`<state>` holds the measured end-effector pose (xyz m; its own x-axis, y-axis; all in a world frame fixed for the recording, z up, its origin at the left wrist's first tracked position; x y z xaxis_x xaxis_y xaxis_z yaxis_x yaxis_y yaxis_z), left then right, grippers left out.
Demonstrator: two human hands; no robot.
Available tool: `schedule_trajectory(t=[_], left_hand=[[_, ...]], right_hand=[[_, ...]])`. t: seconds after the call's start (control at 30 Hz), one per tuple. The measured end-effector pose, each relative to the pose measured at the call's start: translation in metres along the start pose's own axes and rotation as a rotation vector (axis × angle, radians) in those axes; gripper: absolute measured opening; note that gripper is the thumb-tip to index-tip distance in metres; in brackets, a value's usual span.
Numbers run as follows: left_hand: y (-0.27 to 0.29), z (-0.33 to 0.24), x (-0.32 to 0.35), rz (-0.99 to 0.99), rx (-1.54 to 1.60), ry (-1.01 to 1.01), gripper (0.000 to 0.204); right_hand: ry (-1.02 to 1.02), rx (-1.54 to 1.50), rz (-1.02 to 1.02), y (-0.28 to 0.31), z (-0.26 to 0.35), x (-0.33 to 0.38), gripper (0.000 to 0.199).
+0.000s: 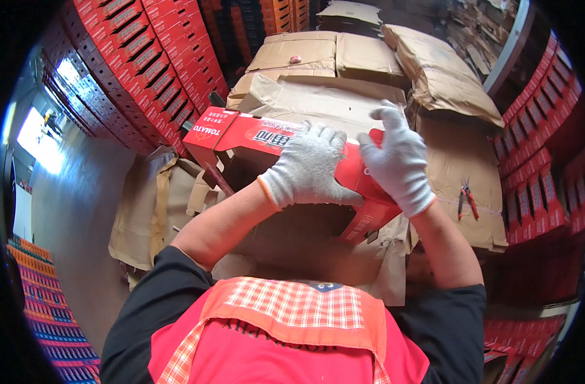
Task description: The person assembles flat cardboard boxes into three-dimensional containers. They fold the flaps and tuck the tabs into slots to form the box structure. The person handles multiple boxes one at a time and places the finished boxes into a stack.
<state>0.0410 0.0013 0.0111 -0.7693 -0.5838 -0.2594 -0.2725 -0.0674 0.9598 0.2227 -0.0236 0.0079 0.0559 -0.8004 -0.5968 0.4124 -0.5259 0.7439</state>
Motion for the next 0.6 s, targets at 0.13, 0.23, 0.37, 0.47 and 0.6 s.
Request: schedule_trajectory(t=[0.13, 0.23, 0.37, 0.47, 0.6], left_hand=[[-0.015, 0.009, -0.005, 0.011, -0.014, -0.01, 0.1], [-0.016, 0.008, 0.005, -0.028, 0.019, -0.04, 0.097], [-0.014, 0.007, 0.007, 0.007, 0.045, -0.027, 0.095], [-0.018, 0.003, 0.011, -0.037, 0.062, 0.008, 0.096], [-0.02, 0.001, 0.02, -0.239, 0.176, 0.002, 0.107]], right_hand=[[0.084, 0.058, 0.146, 0.025, -0.011, 0.0, 0.017], [0.135, 0.058, 0.258, 0.032, -0.019, -0.011, 0.03], [0.335, 0.357, 0.426, 0.011, -0.014, -0.027, 0.033], [0.325, 0.278, 0.368, -0.023, -0.01, -0.036, 0.025], [-0.097, -0.183, 0.624, -0.047, -0.015, -0.052, 0.025]])
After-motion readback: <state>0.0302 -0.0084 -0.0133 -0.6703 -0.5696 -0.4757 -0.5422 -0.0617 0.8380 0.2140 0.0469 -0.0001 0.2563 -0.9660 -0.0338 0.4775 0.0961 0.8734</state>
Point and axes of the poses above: each hand's wrist, its own x-axis away from the middle knuckle, its own y-axis out of the back of the hand, z = x × y, the point moved 1 cm from there along -x, towards the middle knuckle, and after that the axes turned 7 degrees about z, right-handed, at the moved point
